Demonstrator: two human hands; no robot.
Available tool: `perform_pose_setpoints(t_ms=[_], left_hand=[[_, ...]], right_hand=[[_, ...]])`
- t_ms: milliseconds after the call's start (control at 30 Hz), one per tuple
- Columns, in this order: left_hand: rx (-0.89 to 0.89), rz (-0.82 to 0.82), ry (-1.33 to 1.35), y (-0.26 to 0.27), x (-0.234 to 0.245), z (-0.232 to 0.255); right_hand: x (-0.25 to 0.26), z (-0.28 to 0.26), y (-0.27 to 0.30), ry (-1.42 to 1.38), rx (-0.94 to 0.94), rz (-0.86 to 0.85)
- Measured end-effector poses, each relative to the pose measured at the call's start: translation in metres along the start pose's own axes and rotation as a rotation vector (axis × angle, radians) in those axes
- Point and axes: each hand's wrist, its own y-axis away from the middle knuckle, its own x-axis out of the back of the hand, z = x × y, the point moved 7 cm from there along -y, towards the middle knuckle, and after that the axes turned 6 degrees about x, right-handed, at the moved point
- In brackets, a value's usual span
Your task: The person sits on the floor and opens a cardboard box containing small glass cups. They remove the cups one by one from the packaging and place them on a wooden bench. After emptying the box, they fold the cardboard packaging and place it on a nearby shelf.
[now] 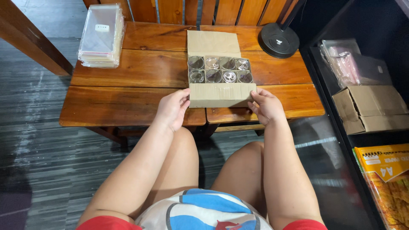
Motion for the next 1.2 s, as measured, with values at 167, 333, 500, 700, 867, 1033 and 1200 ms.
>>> perform_pose_setpoints(t_ms=[167, 333, 500, 700, 867, 1033, 1200], left_hand=[[0.043, -0.015, -0.080, -0.038, 0.012, -0.012], [0.022, -0.018, -0.213, -0.058, 0.017, -0.018], [-0.110, 0.046, -0.432, -0.075, 0.025, -0.018], [-0.174, 0.215, -0.638, -0.053, 0.022, 0.000], [-0.070, 0.223, -0.496, -0.075, 0.022, -0.015], [-0.039, 0.200, -0.496, -0.084, 0.016, -0.018], [-0.062, 0.114, -0.423, -0.067, 0.004, -0.016]], right_hand=[[-0.002, 0.000, -0.004, 0.063, 0.016, 0.019], [-0.008, -0.004, -0.002, 0.087, -0.017, 0.048], [-0.008, 0.002, -0.007, 0.022, -0.087, 0.033], [-0.012, -0.007, -0.005, 0.134, -0.059, 0.035], [-0.014, -0.002, -0.006, 0.120, -0.046, 0.058], [-0.016, -0.002, -0.001, 0.010, -0.091, 0.061], [-0.014, 0.004, 0.001, -0.099, -0.094, 0.034]])
